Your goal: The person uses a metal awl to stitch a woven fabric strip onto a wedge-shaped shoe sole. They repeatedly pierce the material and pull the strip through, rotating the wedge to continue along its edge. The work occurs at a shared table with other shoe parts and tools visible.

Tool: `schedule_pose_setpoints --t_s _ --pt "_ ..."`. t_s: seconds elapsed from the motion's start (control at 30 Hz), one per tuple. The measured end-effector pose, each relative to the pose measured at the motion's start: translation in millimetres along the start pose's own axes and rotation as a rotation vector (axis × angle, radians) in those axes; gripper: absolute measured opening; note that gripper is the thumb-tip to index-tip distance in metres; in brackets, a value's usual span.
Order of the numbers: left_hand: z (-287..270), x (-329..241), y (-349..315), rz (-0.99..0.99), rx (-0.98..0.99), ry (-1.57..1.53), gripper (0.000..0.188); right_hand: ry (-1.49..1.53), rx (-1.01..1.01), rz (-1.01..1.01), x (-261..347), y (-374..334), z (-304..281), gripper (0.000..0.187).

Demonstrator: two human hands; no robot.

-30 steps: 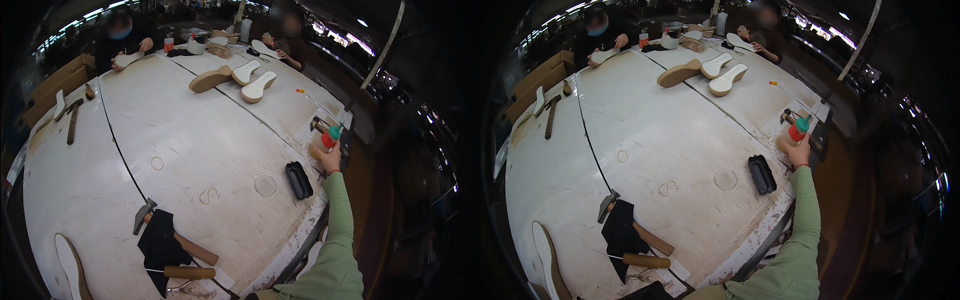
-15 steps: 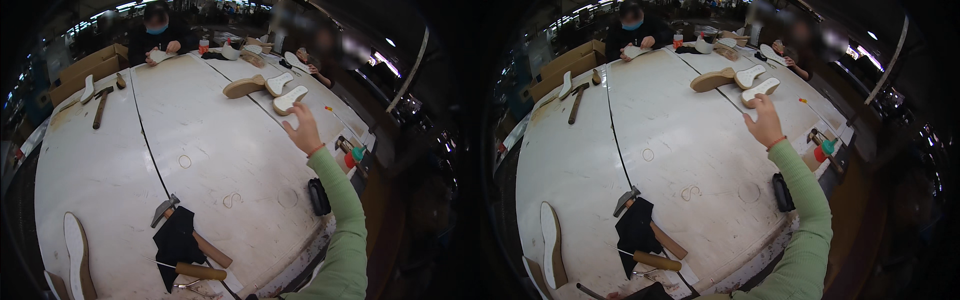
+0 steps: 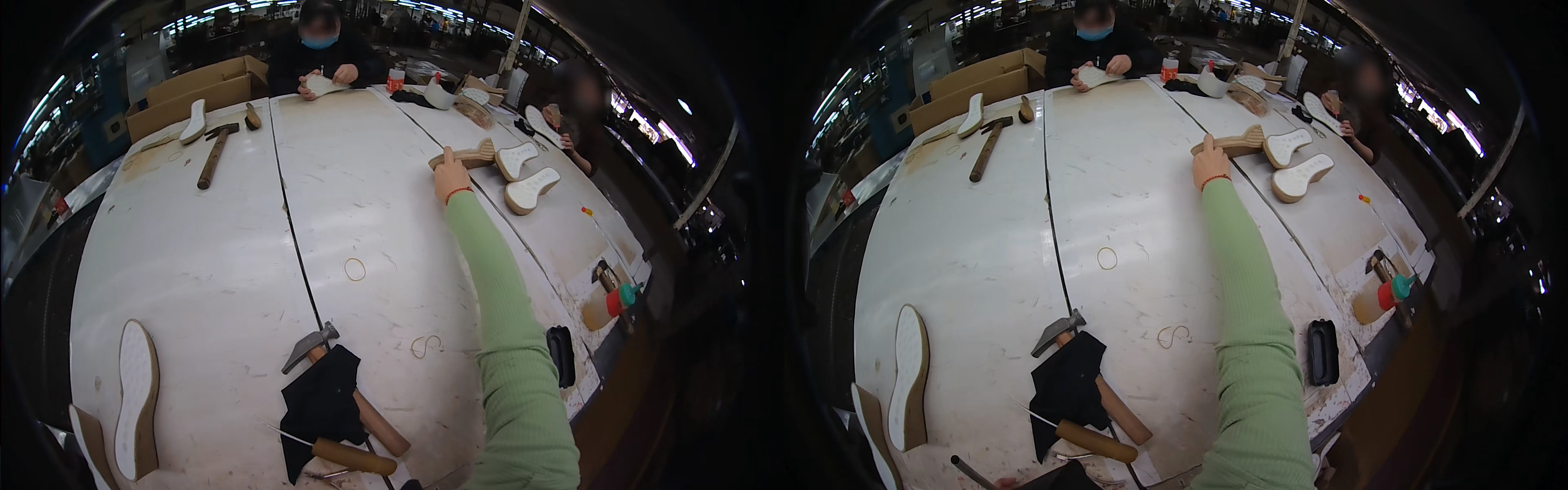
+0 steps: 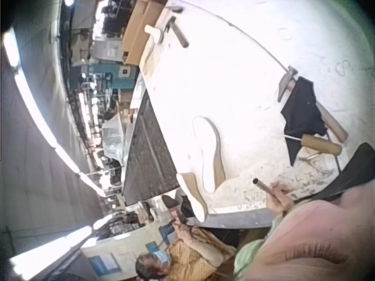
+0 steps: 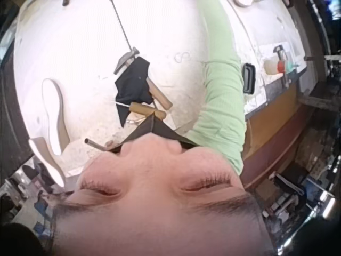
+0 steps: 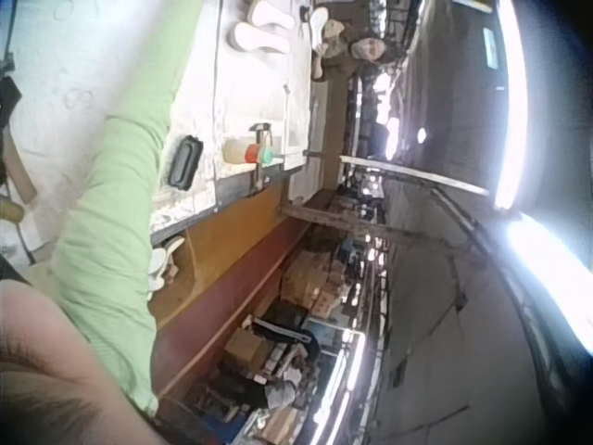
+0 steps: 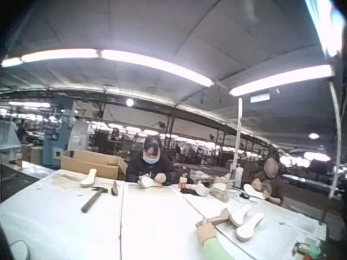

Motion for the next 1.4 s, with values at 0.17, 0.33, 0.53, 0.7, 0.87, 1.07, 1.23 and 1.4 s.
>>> schedule_pose_setpoints --t_s 0.17,0.33,0.53,0.7,0.87,1.07,1.23,1.4 --pt "-1.6 3.5 0.2 0.005 0.005 0.000 0.022 0.443 -0.071 -0.265 65.2 -55.2 -58.4 0.037" --pt "-2.3 8.0 3.0 -0.073 0.041 -0.038 0.024 0.798 -0.119 -0.723 159.4 -151.9 -134.9 0.048" --pt "1.3 -5.4 3.5 -0.050 -0.014 -0.062 0.024 1.198 0.020 -1.425 208.4 -217.5 -186.1 0.041" --pt "5.3 -11.8 0.4 -0.047 -0.063 -0.003 0.024 0.715 -0.415 -0.618 102.3 -96.9 -115.5 0.032" --pt "9.4 -19.3 0.5 -0.068 -0.120 0.037 0.024 0.034 -0.054 0.170 -59.1 -38.4 -18.2 0.037" --pt "7.7 -18.5 4.6 -0.005 -0.111 0.082 0.024 -0.200 0.155 0.423 -124.9 -41.2 26.3 0.050" --pt "5.3 -28.1 8.2 -0.003 -0.029 0.187 0.025 -0.071 0.126 0.427 -123.8 -40.1 35.8 0.052" --pt "2.4 -17.8 5.4 0.006 -0.015 0.146 0.025 -0.116 0.047 0.104 -116.9 -52.7 33.5 0.028"
Point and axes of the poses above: each hand's wrist, its own y-axis towards the middle knuckle, its own z-axis out of the palm, x = y × z, the point moved 3 cm from there along y, towards the middle knuckle
